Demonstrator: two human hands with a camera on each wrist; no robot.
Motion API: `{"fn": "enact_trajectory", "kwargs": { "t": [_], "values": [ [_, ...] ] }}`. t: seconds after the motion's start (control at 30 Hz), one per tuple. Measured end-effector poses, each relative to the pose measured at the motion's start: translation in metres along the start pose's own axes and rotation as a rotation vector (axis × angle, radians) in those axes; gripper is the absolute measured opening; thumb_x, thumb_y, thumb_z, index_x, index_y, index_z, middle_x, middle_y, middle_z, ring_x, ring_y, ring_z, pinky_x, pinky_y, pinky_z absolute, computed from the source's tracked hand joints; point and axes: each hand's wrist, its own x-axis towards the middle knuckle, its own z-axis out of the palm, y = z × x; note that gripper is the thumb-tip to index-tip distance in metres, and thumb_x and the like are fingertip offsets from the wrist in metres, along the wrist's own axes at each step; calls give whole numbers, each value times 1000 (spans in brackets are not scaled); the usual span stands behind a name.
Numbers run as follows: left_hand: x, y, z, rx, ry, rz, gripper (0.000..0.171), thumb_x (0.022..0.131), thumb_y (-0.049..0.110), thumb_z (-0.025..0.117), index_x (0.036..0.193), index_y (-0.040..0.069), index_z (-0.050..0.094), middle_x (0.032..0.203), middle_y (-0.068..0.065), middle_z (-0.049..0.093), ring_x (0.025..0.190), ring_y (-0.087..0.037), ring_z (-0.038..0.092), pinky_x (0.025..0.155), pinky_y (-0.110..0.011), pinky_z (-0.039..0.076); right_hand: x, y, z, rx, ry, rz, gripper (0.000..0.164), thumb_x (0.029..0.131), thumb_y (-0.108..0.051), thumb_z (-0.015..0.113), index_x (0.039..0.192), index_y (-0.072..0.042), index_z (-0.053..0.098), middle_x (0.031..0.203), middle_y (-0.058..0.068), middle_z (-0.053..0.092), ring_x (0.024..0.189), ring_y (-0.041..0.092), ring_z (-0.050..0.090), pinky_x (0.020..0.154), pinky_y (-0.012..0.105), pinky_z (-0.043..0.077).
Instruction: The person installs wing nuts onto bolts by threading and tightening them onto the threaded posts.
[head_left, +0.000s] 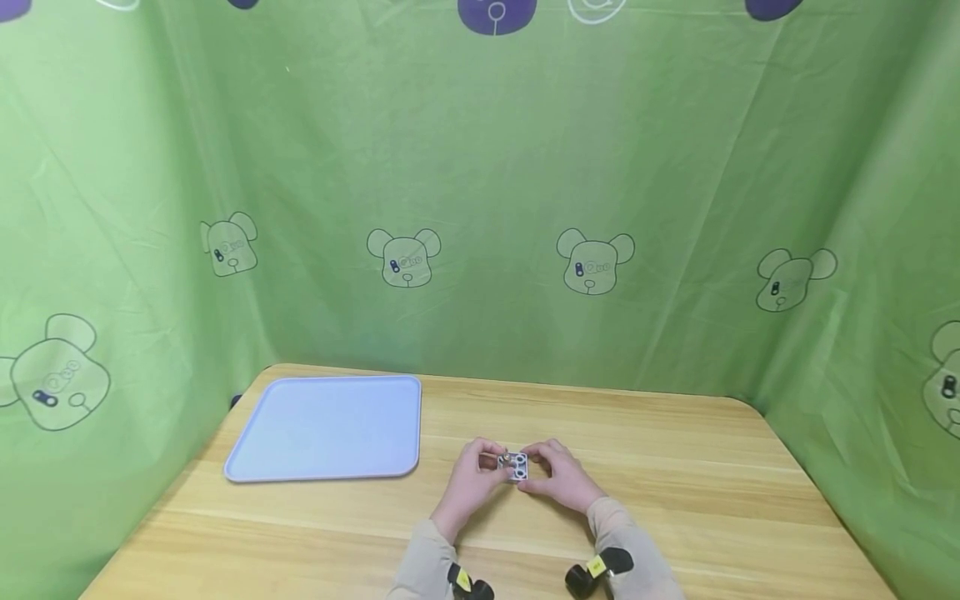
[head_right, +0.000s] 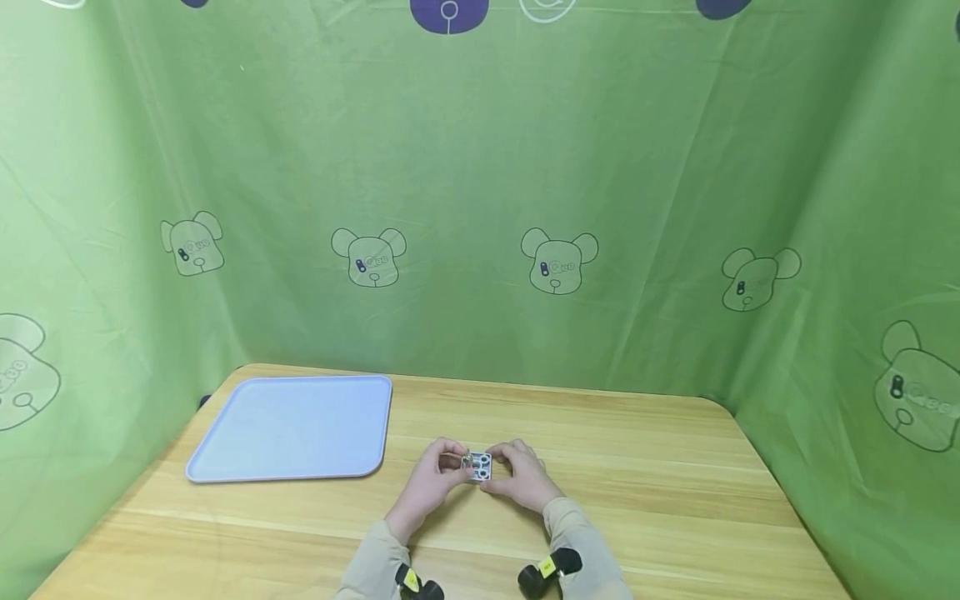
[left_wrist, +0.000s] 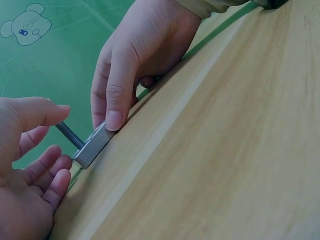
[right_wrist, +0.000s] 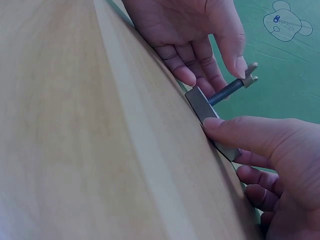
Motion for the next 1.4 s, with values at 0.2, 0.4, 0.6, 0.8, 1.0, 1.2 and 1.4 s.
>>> {"fn": "enact_trajectory", "kwargs": {
  "t": [0.2,0.4,0.6,0.8,1.0,1.2,1.4],
  "values": [
    [2,-1,0,12,-7,1,27,82,11,74,104,3,60,113,-14,56,93,-18,58,78,-26,51,1,1,0,-3,-1,6,54,72,-35,83,118,-11,64,102,2,56,91,13,47,80,25,42],
    [3,-2,0,34,-7,22,23,86,17,71,104,5,62,114,-14,56,94,-18,58,80,-28,49,1,2,0,-6,2,0,55,72,-35,83,118,-11,64,100,2,55,89,14,45,78,24,41],
    [3,-2,0,45,-10,35,18,89,16,68,103,6,64,113,-14,57,93,-17,59,81,-27,50,2,2,1,-6,-1,1,54,72,-35,83,117,-11,64,98,1,54,87,13,44,77,24,40],
    [3,-4,-1,67,-7,49,16,90,16,66,103,7,66,112,-12,59,94,-16,59,82,-29,50,1,1,0,-8,-4,2,53,72,-34,83,117,-11,64,98,2,54,87,14,44,76,24,40],
    [3,-4,-1,94,-15,57,16,92,17,63,105,8,67,113,-12,59,95,-16,58,84,-32,48,0,-1,0,-4,-10,6,53,73,-34,83,116,-11,64,99,2,54,87,14,44,76,24,39],
    [2,-3,0,99,-35,44,16,95,18,59,106,10,66,115,-12,58,98,-17,58,86,-32,47,0,0,0,-5,-5,5,52,72,-34,83,116,-11,65,99,1,54,88,13,45,77,24,40],
    [1,-1,0,22,-40,15,27,95,17,59,119,4,58,117,-14,59,97,-16,57,81,-26,48,0,0,0,-9,0,6,53,72,-34,83,116,-11,64,99,1,54,88,13,45,78,24,40]
  ]
}}
